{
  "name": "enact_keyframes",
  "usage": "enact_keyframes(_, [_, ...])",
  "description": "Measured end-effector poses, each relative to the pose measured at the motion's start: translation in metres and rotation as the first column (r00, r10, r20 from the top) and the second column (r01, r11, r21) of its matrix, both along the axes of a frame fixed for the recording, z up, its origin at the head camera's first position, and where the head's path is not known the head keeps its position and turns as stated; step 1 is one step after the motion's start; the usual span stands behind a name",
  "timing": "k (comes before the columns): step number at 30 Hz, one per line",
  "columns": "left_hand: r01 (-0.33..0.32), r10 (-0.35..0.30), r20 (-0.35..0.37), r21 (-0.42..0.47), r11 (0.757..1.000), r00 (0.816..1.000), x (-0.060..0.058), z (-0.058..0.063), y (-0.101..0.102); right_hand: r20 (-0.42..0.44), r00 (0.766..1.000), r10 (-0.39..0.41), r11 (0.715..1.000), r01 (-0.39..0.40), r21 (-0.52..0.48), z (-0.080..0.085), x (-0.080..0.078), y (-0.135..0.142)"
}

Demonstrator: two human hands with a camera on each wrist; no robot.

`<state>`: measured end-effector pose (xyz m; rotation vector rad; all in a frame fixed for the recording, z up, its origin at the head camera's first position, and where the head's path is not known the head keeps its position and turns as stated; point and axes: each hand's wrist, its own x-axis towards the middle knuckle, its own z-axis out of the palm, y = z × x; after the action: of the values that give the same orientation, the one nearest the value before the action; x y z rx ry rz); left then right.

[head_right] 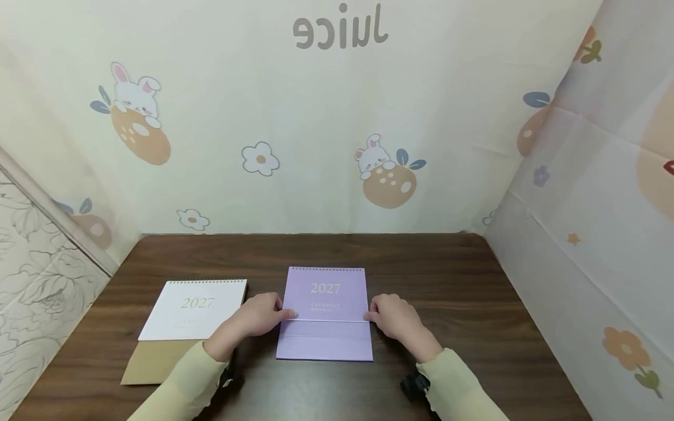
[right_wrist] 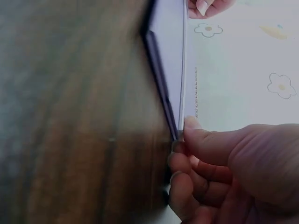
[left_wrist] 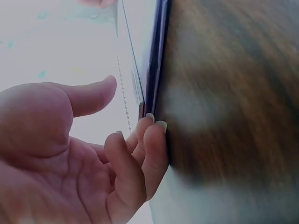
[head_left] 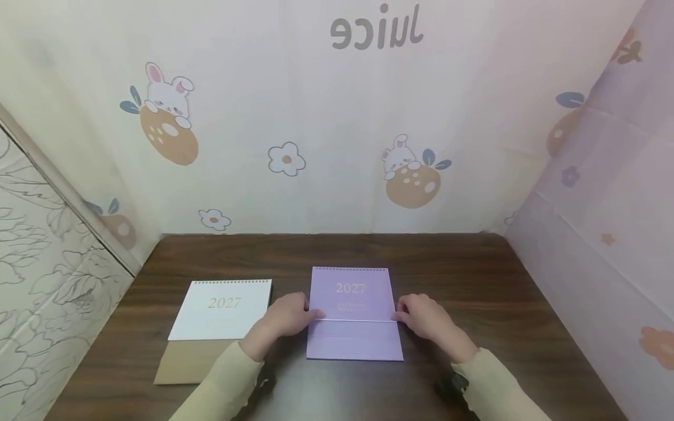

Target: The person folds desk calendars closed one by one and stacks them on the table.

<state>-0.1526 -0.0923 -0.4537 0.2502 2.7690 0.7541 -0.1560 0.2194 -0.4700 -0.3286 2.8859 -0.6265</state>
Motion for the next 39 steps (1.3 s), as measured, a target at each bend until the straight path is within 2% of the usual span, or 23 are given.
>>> enact_keyframes(6, [-0.045, 0.043, 0.024, 0.089, 0.995, 0.999, -0.003, 0.000, -0.004, 0.041, 0.999, 0.035, 0.999, -0.034, -0.031, 0.003, -0.002, 0.000])
enact_keyframes(9, [-0.084, 0.074, 0.051, 0.234, 0.969, 0.996, -0.005, -0.003, -0.007, 0.049, 0.998, 0.043, 0.997, -0.040, -0.059, 0.003, -0.003, 0.003])
enact_keyframes(11, [-0.124, 0.100, 0.084, 0.359, 0.925, 0.991, -0.007, -0.005, -0.009, 0.060, 0.997, 0.045, 0.995, -0.040, -0.086, 0.002, -0.004, 0.004])
enact_keyframes(13, [-0.182, 0.128, 0.144, 0.478, 0.859, 0.981, -0.008, -0.007, -0.009, 0.072, 0.996, 0.048, 0.993, -0.040, -0.113, 0.001, -0.004, 0.006])
enact_keyframes(16, [-0.265, 0.157, 0.231, 0.575, 0.774, 0.960, -0.009, -0.008, -0.009, 0.092, 0.995, 0.048, 0.989, -0.035, -0.141, 0.000, -0.004, 0.008])
enact_keyframes(18, [-0.296, 0.155, 0.275, 0.608, 0.737, 0.949, -0.010, -0.008, -0.009, 0.099, 0.994, 0.051, 0.988, -0.036, -0.150, -0.001, -0.004, 0.010])
enact_keyframes(21, [-0.297, 0.120, 0.305, 0.640, 0.708, 0.945, -0.010, -0.005, -0.008, 0.093, 0.994, 0.065, 0.986, -0.050, -0.157, -0.002, -0.004, 0.012])
enact_keyframes(26, [-0.267, 0.082, 0.291, 0.682, 0.681, 0.953, -0.008, -0.001, -0.007, 0.083, 0.994, 0.076, 0.980, -0.060, -0.188, -0.004, -0.007, 0.015])
enact_keyframes(30, [-0.256, 0.078, 0.275, 0.702, 0.665, 0.958, -0.005, 0.005, -0.010, 0.080, 0.994, 0.078, 0.960, -0.053, -0.274, -0.005, -0.009, 0.018])
enact_keyframes(32, [-0.256, 0.072, 0.279, 0.709, 0.657, 0.958, -0.005, 0.004, -0.013, 0.107, 0.992, 0.070, 0.943, -0.031, -0.330, -0.005, -0.009, 0.019])
enact_keyframes(35, [-0.249, 0.063, 0.278, 0.709, 0.660, 0.958, -0.004, 0.002, -0.019, 0.143, 0.986, 0.088, 0.910, -0.022, -0.414, -0.005, -0.006, 0.020])
enact_keyframes(36, [-0.248, 0.062, 0.278, 0.709, 0.660, 0.959, -0.005, -0.002, -0.021, 0.153, 0.984, 0.096, 0.898, -0.019, -0.440, -0.005, -0.005, 0.020])
enact_keyframes(39, [-0.235, 0.072, 0.256, 0.697, 0.678, 0.964, -0.001, -0.001, -0.028, 0.167, 0.978, 0.124, 0.856, -0.021, -0.516, -0.003, -0.001, 0.016])
